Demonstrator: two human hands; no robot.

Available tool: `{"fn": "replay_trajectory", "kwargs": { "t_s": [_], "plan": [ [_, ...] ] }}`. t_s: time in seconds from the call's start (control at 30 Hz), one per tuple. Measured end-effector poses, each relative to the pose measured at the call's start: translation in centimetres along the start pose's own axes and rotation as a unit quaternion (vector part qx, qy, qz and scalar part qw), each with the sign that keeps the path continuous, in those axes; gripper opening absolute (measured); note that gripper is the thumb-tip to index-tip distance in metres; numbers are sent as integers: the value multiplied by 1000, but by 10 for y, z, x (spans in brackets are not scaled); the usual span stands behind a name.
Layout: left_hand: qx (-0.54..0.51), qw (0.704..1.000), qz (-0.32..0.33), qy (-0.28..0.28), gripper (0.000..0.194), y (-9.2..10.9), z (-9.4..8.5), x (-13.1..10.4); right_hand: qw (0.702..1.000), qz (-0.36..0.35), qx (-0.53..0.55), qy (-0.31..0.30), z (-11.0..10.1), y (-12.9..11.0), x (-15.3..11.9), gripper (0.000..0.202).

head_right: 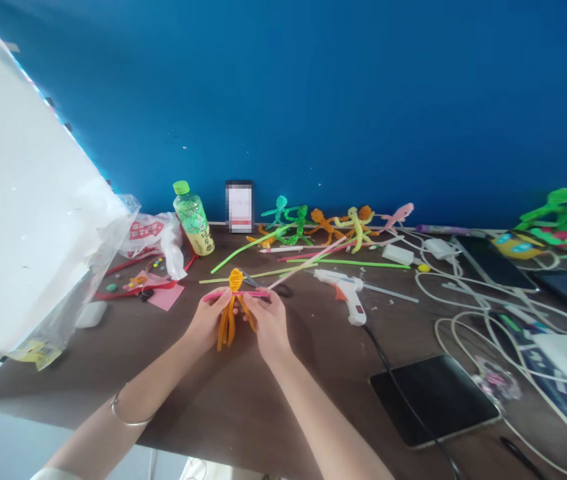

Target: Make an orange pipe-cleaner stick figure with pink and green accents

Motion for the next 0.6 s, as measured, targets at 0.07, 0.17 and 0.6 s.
{"fn": "replay_trajectory", "kwargs": {
  "t_s": [0.07,0.17,0.6],
  "plan": [
    [-3,1000,6,-3,27,-1,1,0,999,-24,-27,23,-1,-3,-3,40],
    [-2,1000,9,1,27,-1,1,0,988,-109,-104,43,0,-14,-10,41],
    [9,1000,16,13,29,0,-4,4,832,-387,-398,9,17,-51,-27,12]
  ]
}}
Point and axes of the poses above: each hand's wrist, its own x-axis towards the middle knuckle, its own z-axis out of the palm, y = z × x, the point moved 7 cm from there along x, towards the middle knuckle, and after that the axes turned 3 degrees about z, right-handed, at the moved point
